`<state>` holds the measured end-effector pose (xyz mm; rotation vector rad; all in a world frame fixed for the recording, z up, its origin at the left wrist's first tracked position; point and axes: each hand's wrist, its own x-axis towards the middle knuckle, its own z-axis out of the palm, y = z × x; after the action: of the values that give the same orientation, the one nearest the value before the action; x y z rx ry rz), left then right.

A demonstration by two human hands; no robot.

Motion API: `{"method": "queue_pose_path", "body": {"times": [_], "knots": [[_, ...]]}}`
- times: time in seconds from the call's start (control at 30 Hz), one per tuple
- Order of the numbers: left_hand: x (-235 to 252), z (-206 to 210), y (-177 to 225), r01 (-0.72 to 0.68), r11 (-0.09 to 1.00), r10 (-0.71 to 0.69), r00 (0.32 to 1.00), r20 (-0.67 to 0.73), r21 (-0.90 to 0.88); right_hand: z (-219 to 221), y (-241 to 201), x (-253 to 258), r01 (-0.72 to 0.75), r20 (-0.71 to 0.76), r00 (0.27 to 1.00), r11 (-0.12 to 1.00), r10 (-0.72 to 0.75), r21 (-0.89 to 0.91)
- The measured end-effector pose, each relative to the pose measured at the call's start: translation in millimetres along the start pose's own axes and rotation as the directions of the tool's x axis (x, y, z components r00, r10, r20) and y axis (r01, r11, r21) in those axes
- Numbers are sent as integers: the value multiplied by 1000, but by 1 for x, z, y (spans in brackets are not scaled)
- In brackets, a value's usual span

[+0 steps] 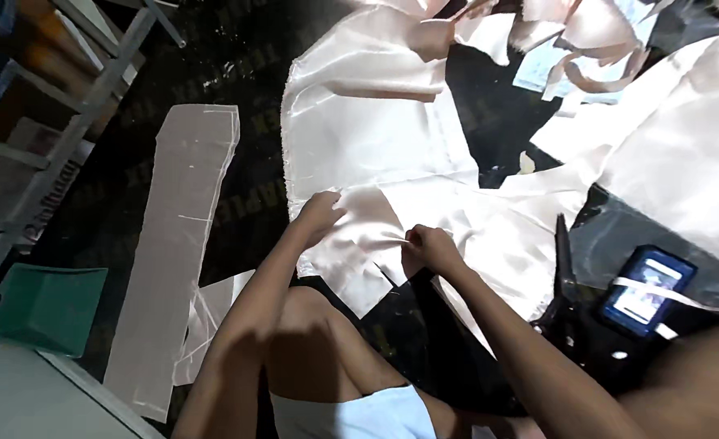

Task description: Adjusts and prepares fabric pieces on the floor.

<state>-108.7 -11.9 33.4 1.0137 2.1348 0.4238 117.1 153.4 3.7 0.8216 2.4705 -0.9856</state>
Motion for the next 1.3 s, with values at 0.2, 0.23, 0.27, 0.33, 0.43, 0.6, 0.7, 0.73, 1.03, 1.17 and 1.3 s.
{"method": "queue_pose_path", "body": {"times": [0.2,0.23,0.27,0.33,0.43,0.6,0.7,0.73,1.03,1.17,1.3], "knots": [[-24,-4,20,-63,935,40,997,-73,-350,-57,14,9,73,-4,997,987,-73,143],[-25,-1,17,-15,888,-44,992,-118,-460,-66,11,13,68,-87,995,974,-50,217],[-24,4,12,29,826,-145,976,-162,-563,-75,6,19,66,-170,985,951,-14,303],[-21,17,-1,126,708,-356,913,-198,-695,-89,-8,28,50,-267,960,894,79,445],[-22,36,-26,235,592,-560,807,-185,-771,-85,-20,23,21,-331,935,910,129,414],[-26,44,-49,308,670,-570,796,-203,-675,7,-28,-38,-3,-66,998,993,11,121],[-24,43,-55,324,721,-579,767,-277,-612,63,-42,-62,16,-131,991,1000,-14,11],[-25,43,-58,329,735,-587,746,-315,-592,77,-47,-64,34,-182,983,999,-37,-18],[-32,38,-62,316,787,-562,722,-405,-530,114,-92,-30,130,-261,955,989,-144,-71],[-35,34,-59,337,794,-556,738,-382,-506,102,-97,-24,131,-168,976,991,-136,-39],[-37,33,-69,327,789,-551,751,-365,-520,67,-85,-24,63,-164,985,997,-56,34]]}}
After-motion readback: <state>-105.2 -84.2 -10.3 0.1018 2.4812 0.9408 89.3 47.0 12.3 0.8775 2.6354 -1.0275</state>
